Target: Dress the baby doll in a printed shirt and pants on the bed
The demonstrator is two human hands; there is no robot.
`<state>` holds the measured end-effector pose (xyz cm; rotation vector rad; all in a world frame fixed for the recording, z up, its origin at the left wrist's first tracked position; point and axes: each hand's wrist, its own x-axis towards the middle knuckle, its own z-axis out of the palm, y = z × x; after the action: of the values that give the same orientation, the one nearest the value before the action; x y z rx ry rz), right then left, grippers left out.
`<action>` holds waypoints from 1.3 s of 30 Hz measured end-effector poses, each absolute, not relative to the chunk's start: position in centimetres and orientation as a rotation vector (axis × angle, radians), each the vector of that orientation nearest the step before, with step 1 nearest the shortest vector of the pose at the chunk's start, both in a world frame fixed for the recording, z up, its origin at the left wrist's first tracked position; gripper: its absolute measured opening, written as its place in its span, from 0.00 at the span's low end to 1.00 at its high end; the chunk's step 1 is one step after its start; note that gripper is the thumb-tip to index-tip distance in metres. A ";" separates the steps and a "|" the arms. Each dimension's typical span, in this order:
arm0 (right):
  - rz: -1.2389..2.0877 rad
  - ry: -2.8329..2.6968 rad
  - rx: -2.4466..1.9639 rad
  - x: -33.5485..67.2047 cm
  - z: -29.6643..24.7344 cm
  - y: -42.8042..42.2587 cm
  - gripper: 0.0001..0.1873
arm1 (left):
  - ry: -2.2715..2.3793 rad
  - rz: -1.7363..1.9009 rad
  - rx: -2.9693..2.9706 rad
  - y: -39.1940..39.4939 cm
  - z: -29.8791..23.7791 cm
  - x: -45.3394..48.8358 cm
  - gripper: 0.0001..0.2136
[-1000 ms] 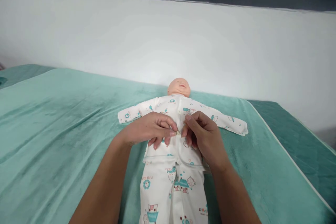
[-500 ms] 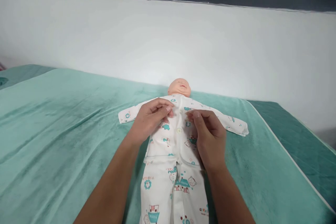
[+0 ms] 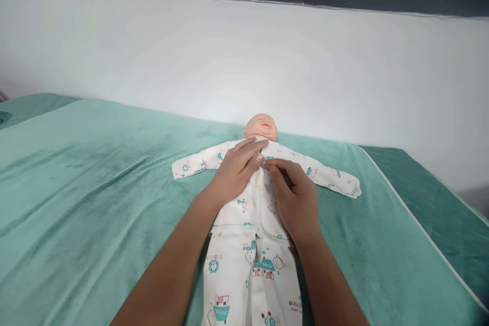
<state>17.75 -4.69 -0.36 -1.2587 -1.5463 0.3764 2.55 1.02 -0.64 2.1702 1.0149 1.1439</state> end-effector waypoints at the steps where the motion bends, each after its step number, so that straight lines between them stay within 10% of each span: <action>1: 0.357 -1.551 -1.267 17.8 -0.5 -4.6 0.09 | 1.037 1.121 2.197 1.4 -0.7 2.6 0.21; 39: 0.512 -1.754 -1.390 19.4 -1.4 -0.2 0.26 | 0.974 1.271 2.033 1.4 -0.8 2.6 0.12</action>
<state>19.41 -0.21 -1.41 -1.3901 -1.7539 0.5125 2.61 1.38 -0.81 2.0333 0.9736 1.2708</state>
